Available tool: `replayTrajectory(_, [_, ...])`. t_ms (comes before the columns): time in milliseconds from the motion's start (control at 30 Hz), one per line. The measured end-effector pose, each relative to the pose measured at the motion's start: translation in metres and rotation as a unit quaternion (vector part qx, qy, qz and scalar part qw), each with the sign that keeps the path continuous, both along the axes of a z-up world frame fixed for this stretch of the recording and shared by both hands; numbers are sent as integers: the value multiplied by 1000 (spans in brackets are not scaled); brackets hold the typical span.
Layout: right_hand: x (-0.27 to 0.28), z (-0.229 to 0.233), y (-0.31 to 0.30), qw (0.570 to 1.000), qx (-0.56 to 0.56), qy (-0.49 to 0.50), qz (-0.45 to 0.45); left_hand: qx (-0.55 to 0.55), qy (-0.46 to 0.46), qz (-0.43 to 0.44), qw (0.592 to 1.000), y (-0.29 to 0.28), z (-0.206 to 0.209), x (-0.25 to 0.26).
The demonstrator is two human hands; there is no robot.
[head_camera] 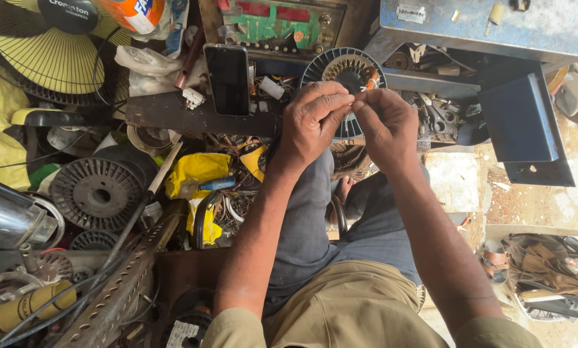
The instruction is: The person sits on the floor in a cluttered workshop and repairs a fan motor stator by stripping and inserting wires into the copper windings. They then handle a wooden board with a metal rod, inserting a white plastic piece into the rod.
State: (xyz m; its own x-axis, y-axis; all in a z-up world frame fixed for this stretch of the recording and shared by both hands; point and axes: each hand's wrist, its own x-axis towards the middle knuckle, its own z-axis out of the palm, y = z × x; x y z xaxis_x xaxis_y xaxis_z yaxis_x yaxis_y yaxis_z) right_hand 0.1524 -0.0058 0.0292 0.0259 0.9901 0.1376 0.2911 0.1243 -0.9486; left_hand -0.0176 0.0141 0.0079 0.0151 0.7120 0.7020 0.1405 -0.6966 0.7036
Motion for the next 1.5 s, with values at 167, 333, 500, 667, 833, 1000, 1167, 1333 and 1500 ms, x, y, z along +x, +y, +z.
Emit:
replayTrajectory(167, [-5,5,-5,1000,23,-6,7,-8,10,-31,999,8,4,1])
replayTrajectory(333, [-11,5,-14,962,184,-201,-36,-1,68,-1,998,14,8,3])
replayTrajectory(500, [-5,-1,-16,937,208,-279,-11,17,117,29,993,18,7,11])
replayTrajectory(667, [9,0,-7,998,42,-54,17,-10,71,-2,997,22,12,7])
replayTrajectory(833, [21,-2,3,848,-256,461,45,-37,62,-97,993,14,13,-5])
replayTrajectory(1000, [8,-12,-5,922,-182,341,-35,-36,55,-114,991,8,10,-6])
replayTrajectory(1167, [0,-6,-12,971,190,-146,-13,-67,45,-127,989,13,7,-9])
replayTrajectory(1333, [-2,-3,-8,915,306,-262,-32,-7,68,-85,994,16,2,-6])
replayTrajectory(1500, [-7,-5,-8,943,249,-211,-69,1,18,-115,993,13,2,-4])
